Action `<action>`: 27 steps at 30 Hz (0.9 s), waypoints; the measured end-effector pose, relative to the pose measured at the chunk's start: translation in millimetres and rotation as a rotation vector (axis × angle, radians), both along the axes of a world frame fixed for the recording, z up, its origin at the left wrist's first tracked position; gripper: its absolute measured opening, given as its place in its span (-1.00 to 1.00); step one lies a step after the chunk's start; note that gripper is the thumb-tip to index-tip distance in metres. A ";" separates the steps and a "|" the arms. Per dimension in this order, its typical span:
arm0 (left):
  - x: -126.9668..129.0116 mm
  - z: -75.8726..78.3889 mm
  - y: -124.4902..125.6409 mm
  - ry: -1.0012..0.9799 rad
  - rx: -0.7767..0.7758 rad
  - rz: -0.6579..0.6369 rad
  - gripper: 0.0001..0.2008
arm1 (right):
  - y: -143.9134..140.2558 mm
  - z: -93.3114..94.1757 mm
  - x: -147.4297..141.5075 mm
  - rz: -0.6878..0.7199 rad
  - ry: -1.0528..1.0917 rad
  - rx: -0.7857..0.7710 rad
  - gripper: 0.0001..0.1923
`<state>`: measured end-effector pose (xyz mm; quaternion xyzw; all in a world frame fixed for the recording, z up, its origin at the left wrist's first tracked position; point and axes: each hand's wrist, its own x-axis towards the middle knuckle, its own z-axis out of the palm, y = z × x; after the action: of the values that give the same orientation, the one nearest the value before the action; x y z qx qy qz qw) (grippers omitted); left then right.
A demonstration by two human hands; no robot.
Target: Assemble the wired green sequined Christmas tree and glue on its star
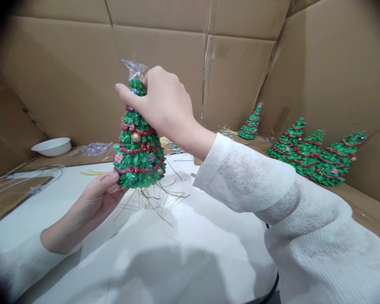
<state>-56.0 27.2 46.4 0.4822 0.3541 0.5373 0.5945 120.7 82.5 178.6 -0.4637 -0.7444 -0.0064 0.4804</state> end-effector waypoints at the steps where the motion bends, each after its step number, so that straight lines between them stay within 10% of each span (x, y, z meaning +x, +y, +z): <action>1: -1.0 0.5 0.5 -0.007 -0.007 -0.017 -0.79 | 0.7 1.6 -0.2 -0.016 -0.016 -0.011 -0.51; 19: -7.5 4.0 18.1 -0.157 -0.363 -0.053 -0.77 | 38.8 -2.9 13.9 0.233 -0.139 -0.553 -0.56; 27: -15.6 2.5 27.9 -0.232 -0.419 0.019 -0.70 | 54.0 -16.9 3.1 0.273 0.072 -0.537 -0.55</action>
<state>-71.6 55.1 48.8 0.2799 0.3916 0.5097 0.7131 123.7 136.4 161.7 -0.4695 -0.7574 0.2718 0.3633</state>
